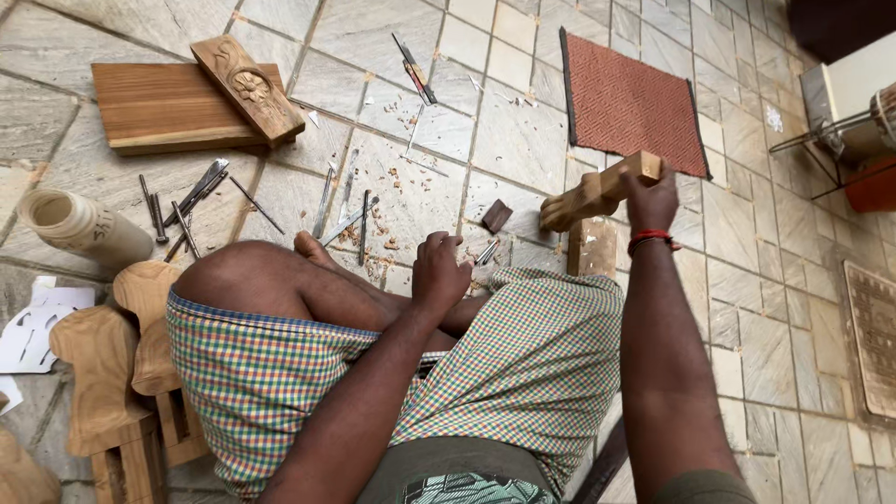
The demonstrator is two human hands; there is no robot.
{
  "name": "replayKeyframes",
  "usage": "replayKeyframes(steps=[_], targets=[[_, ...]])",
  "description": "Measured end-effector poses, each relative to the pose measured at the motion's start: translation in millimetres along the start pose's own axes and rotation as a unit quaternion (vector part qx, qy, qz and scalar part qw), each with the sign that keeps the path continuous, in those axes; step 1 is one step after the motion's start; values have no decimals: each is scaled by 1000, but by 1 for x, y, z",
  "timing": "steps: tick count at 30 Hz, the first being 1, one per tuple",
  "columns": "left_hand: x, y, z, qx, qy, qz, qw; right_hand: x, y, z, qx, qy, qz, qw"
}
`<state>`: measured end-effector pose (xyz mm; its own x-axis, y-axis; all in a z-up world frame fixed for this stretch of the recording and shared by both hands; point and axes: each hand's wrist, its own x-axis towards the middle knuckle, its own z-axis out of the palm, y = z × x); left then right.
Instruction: The person carves a wooden piece using a chisel and mallet, then smooths the surface with sandpaper. The person sits cross-legged on the floor, holding the wood between their legs while working.
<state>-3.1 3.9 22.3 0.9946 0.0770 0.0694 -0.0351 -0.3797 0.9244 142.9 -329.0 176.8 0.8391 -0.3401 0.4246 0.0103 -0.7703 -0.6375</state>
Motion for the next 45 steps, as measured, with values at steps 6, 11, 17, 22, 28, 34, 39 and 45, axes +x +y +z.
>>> replayKeyframes(steps=[6,11,17,22,28,34,39,45], targets=[[3,3,4,23,-49,-21,998,11,-10,-22,-55,-21,18,998],[4,3,-4,40,-75,-44,995,7,-31,-25,-81,-54,6,995],[2,10,-11,61,-101,-63,991,8,-38,-25,-98,-66,9,993],[3,11,-12,76,-128,-78,986,3,-39,-23,-107,-55,14,993],[2,10,-13,74,-120,-66,988,-2,-33,-22,-64,2,67,996],[1,42,-23,-13,-254,-141,957,-38,3,-43,286,171,-25,943],[-45,81,-17,6,-301,69,951,-141,31,-92,53,-79,195,976],[-50,97,-11,-23,-257,164,952,-199,39,-109,229,-161,192,941]])
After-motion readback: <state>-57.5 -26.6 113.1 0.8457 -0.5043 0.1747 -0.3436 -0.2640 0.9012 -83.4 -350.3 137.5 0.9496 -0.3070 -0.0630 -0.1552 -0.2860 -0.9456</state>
